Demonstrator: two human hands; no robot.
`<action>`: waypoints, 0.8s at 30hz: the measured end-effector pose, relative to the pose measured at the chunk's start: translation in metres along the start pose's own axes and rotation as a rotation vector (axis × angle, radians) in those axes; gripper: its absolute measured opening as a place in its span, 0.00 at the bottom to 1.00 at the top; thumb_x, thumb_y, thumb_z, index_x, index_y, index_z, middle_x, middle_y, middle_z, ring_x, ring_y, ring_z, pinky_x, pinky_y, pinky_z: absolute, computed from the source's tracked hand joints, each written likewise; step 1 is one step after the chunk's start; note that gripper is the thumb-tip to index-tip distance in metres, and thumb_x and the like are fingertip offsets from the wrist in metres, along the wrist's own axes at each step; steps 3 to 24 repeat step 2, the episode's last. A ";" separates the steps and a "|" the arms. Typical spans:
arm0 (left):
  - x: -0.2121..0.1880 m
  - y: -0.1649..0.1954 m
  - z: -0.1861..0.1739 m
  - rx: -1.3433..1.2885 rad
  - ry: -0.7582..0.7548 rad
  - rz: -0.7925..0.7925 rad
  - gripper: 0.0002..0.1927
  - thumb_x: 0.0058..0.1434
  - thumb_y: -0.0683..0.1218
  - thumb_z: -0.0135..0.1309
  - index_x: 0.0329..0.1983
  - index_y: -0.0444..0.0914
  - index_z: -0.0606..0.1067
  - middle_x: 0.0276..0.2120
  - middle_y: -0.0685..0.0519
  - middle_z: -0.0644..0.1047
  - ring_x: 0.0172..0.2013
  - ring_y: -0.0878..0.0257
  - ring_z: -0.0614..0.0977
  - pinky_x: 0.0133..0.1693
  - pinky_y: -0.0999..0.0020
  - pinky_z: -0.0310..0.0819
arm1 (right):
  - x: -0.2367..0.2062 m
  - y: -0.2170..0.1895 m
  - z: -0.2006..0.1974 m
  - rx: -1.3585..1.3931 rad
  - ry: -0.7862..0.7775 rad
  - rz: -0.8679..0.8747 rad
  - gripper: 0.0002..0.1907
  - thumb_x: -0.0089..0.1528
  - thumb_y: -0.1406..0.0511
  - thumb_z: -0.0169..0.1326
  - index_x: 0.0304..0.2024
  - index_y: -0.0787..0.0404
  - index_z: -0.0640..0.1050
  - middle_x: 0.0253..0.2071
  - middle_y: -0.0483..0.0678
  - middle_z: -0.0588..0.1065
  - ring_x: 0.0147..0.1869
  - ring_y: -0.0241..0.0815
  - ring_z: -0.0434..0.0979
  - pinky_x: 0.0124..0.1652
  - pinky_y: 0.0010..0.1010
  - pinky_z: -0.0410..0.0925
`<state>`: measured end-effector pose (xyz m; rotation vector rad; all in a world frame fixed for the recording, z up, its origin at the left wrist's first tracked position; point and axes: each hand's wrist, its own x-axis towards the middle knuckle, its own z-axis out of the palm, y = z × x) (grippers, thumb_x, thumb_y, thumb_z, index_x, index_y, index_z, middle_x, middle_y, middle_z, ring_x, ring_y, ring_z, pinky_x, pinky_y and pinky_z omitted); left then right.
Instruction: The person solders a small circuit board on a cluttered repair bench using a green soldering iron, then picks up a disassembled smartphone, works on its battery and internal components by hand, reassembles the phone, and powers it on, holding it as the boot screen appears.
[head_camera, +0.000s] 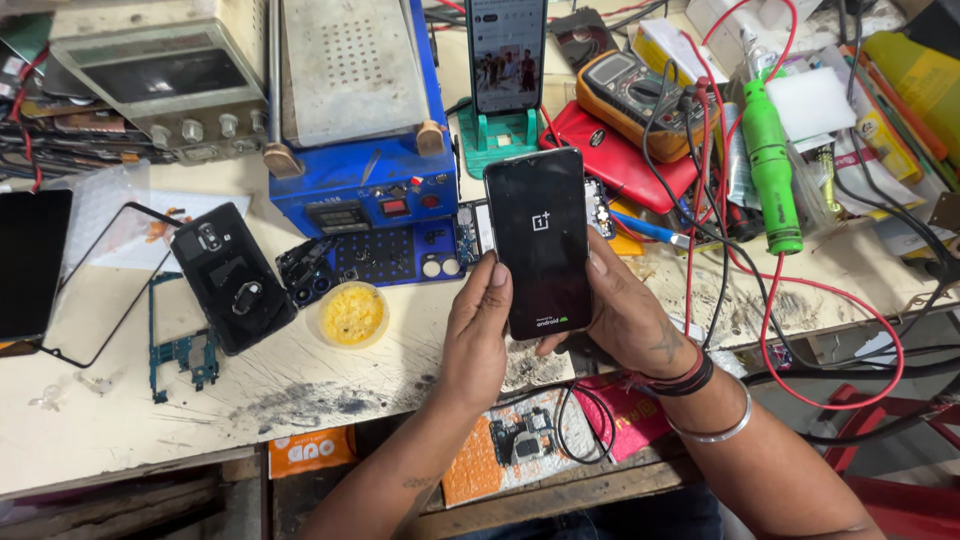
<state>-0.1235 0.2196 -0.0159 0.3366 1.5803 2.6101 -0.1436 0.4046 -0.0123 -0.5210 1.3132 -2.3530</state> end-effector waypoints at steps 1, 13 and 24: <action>0.001 -0.003 -0.003 -0.009 -0.012 -0.001 0.24 0.79 0.54 0.39 0.63 0.30 0.69 0.54 0.51 0.75 0.54 0.66 0.74 0.60 0.71 0.67 | 0.000 0.001 -0.001 -0.007 0.006 0.003 0.40 0.73 0.50 0.44 0.79 0.61 0.48 0.66 0.58 0.68 0.58 0.52 0.78 0.41 0.48 0.79; 0.003 -0.006 -0.004 -0.022 -0.001 -0.011 0.25 0.78 0.54 0.39 0.66 0.30 0.68 0.56 0.50 0.75 0.57 0.66 0.73 0.61 0.71 0.65 | 0.002 0.000 -0.001 -0.017 0.008 -0.001 0.40 0.72 0.50 0.44 0.79 0.60 0.48 0.67 0.57 0.67 0.59 0.52 0.78 0.41 0.48 0.80; 0.003 -0.006 -0.004 -0.022 -0.001 -0.011 0.25 0.78 0.54 0.39 0.66 0.30 0.68 0.56 0.50 0.75 0.57 0.66 0.73 0.61 0.71 0.65 | 0.002 0.000 -0.001 -0.017 0.008 -0.001 0.40 0.72 0.50 0.44 0.79 0.60 0.48 0.67 0.57 0.67 0.59 0.52 0.78 0.41 0.48 0.80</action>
